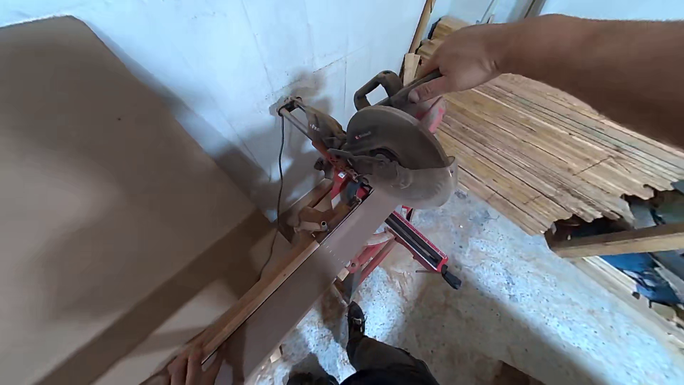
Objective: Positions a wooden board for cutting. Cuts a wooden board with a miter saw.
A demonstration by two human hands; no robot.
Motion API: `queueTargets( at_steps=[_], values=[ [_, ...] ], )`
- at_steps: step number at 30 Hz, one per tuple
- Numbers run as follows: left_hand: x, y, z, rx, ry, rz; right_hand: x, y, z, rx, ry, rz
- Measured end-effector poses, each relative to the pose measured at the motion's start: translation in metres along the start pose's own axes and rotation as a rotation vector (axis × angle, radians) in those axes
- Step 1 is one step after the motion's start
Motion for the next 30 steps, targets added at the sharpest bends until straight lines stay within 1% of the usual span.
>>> queueTargets(
  at_steps=[1, 3, 5, 7, 8, 9, 11, 13, 14, 16, 18, 20, 23, 27, 30],
  values=[
    [-0.003, -0.007, 0.006, 0.001, -0.018, -0.026, -0.003, -0.001, 0.002, 0.035, 0.038, -0.007],
    [-0.006, -0.014, 0.011, 0.016, -0.041, -0.037, -0.001, -0.005, 0.003, 0.078, 0.110, -0.134],
    [-0.006, -0.017, 0.013, 0.025, -0.049, -0.031, 0.016, -0.017, 0.008, 0.057, 0.135, -0.217],
    [-0.006, -0.020, 0.019, -0.009, -0.054, -0.058, 0.042, -0.044, 0.018, 0.029, 0.175, -0.347],
    [-0.007, -0.021, 0.020, -0.016, -0.059, -0.066, 0.061, -0.066, 0.025, 0.001, 0.175, -0.409],
    [-0.008, -0.021, 0.021, -0.017, -0.062, -0.071, 0.079, -0.093, 0.031, -0.036, 0.133, -0.446],
    [-0.008, -0.022, 0.021, -0.008, -0.065, -0.073, 0.105, -0.162, 0.037, -0.086, 0.018, -0.502],
    [-0.011, -0.024, 0.024, -0.011, -0.072, -0.088, 0.122, -0.227, 0.047, -0.125, -0.047, -0.550],
    [-0.012, -0.026, 0.026, -0.027, -0.070, -0.091, 0.127, -0.252, 0.052, -0.129, -0.055, -0.584],
    [-0.016, -0.032, 0.028, -0.058, -0.063, -0.097, 0.130, -0.284, 0.057, -0.120, -0.050, -0.639],
    [-0.018, -0.037, 0.031, -0.089, -0.073, -0.146, 0.129, -0.301, 0.059, -0.130, -0.053, -0.666],
    [-0.019, -0.038, 0.031, -0.103, -0.072, -0.165, 0.129, -0.307, 0.060, -0.139, -0.062, -0.690],
    [-0.020, -0.037, 0.028, -0.125, -0.062, -0.164, 0.127, -0.317, 0.061, -0.145, -0.073, -0.715],
    [-0.018, -0.032, 0.025, -0.129, -0.037, -0.144, 0.121, -0.342, 0.062, -0.157, -0.054, -0.745],
    [-0.019, -0.033, 0.024, -0.140, -0.025, -0.124, 0.115, -0.347, 0.060, -0.139, -0.063, -0.777]
  ],
)
Point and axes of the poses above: each hand's wrist, its own x-axis away from the middle knuckle, its own y-axis out of the back of the hand, z = x × y, the point moved 6 cm from there along -x, towards the middle knuckle, and after that the axes turned 4 degrees about z, right-handed, at the moved point
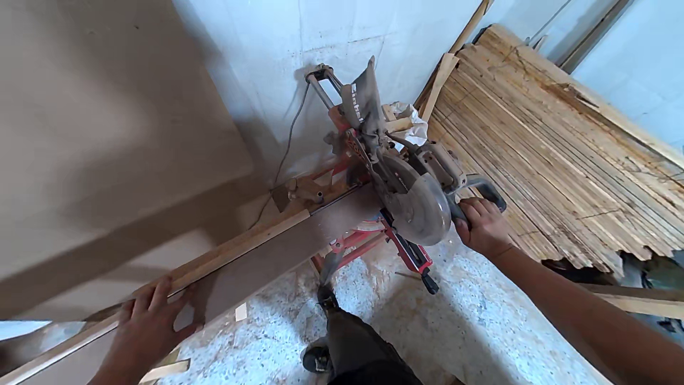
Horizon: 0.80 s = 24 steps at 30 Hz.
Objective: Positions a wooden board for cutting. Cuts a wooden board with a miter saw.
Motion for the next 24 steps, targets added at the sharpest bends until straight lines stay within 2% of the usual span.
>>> queueTargets(
  at_steps=[9, 13, 17, 19, 21, 24],
  values=[
    [0.004, -0.004, -0.001, 0.037, -0.008, -0.008, -0.037, -0.008, 0.003, -0.019, -0.023, -0.023],
    [0.012, 0.009, -0.013, 0.023, -0.006, 0.024, -0.040, 0.007, 0.000, -0.050, -0.030, 0.016],
    [0.013, 0.012, -0.010, -0.026, -0.002, 0.098, -0.092, 0.077, -0.003, -0.039, -0.061, -0.117],
    [0.012, 0.013, -0.009, -0.016, -0.028, 0.073, -0.134, 0.120, -0.003, -0.085, -0.092, -0.218],
    [0.018, 0.016, -0.012, -0.003, -0.075, -0.006, -0.164, 0.164, 0.010, -0.185, -0.091, -0.334],
    [0.043, 0.025, -0.025, 0.058, -0.176, -0.248, -0.176, 0.216, 0.077, -0.337, 0.122, -0.521]
  ],
)
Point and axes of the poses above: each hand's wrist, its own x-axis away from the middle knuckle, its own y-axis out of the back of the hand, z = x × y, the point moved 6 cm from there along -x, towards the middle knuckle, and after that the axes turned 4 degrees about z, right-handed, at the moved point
